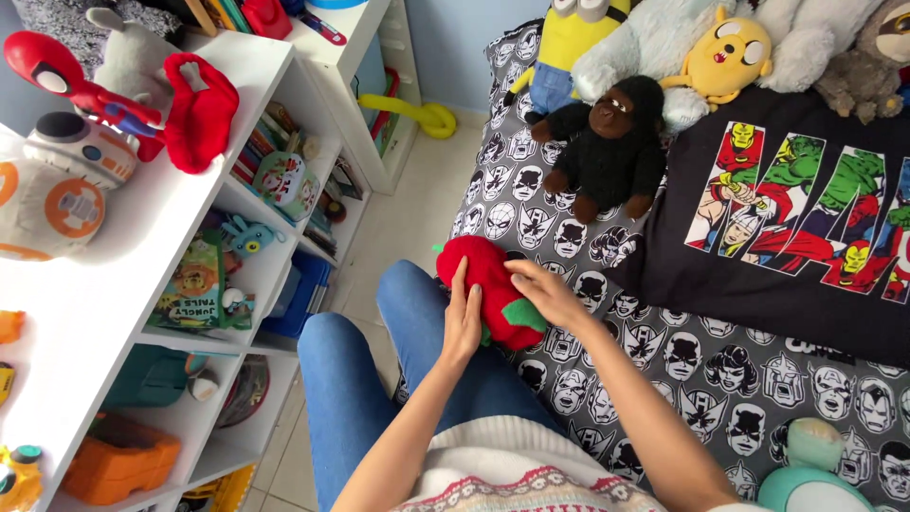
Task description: Organizing and arranging stuffed toys by moving them between a bed and a shelf
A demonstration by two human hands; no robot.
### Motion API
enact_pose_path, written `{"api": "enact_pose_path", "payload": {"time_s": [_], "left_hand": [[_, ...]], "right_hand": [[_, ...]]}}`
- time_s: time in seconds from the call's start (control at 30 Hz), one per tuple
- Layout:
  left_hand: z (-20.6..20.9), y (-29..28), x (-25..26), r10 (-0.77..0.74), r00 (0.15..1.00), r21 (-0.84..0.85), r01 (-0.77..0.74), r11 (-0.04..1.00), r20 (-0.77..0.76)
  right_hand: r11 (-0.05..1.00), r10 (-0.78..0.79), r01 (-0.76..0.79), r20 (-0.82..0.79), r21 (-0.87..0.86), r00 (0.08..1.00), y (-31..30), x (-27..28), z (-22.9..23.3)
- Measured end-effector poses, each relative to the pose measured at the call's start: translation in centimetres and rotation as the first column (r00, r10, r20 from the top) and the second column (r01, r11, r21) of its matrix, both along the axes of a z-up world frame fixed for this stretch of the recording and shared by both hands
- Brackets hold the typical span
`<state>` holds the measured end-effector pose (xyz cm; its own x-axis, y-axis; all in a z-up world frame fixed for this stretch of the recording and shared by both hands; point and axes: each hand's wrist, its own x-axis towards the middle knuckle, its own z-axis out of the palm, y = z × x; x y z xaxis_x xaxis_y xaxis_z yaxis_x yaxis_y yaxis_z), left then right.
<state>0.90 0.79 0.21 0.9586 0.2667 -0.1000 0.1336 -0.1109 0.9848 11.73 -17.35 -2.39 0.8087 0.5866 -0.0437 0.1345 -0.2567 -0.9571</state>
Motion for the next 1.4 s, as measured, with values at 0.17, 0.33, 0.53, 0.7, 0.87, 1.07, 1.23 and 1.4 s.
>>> {"api": "enact_pose_path", "payload": {"time_s": [0.17,0.33,0.53,0.7,0.87,1.07,1.23,1.4], "left_hand": [[0.3,-0.9,0.5,0.04,0.995,-0.062,-0.035,0.997,0.09],[3.5,-3.0,1.1,-0.004,0.979,-0.059,0.017,0.998,0.205],[7.2,-4.7,4.1,-0.178,0.956,0.01,0.181,0.983,0.233],[6.5,-6.0,10.0,-0.252,0.925,0.038,0.252,0.967,0.283],[1.4,-6.9,14.6,-0.25,0.956,0.086,0.239,0.967,0.154],[1.4,-7.5,13.9,-0.126,0.987,0.061,0.121,0.991,0.096],[-2.5,-6.5,15.8,-0.013,1.0,-0.004,0.013,1.0,0.027],[-5.5,-5.7,17.7,-0.054,0.997,-0.04,0.051,0.998,-0.061]], "right_hand": [[0.991,-0.132,0.131,0.024,0.038,0.991,0.4,-2.3,0.6],[0.934,-0.348,0.336,0.103,0.118,0.932,0.0,-4.2,0.3],[0.819,-0.569,0.531,0.18,0.217,0.802,-2.4,-3.0,0.7],[0.774,-0.633,0.568,0.316,0.279,0.707,-4.2,2.1,0.3],[0.714,-0.698,0.661,0.314,0.231,0.644,-4.9,6.5,-4.0],[0.669,-0.732,0.734,0.275,0.118,0.623,-6.1,6.1,-5.7],[0.64,-0.757,0.766,0.213,0.054,0.617,-6.7,7.4,-3.4],[0.738,-0.668,0.673,0.197,0.054,0.717,-5.6,10.8,-3.0]]}}
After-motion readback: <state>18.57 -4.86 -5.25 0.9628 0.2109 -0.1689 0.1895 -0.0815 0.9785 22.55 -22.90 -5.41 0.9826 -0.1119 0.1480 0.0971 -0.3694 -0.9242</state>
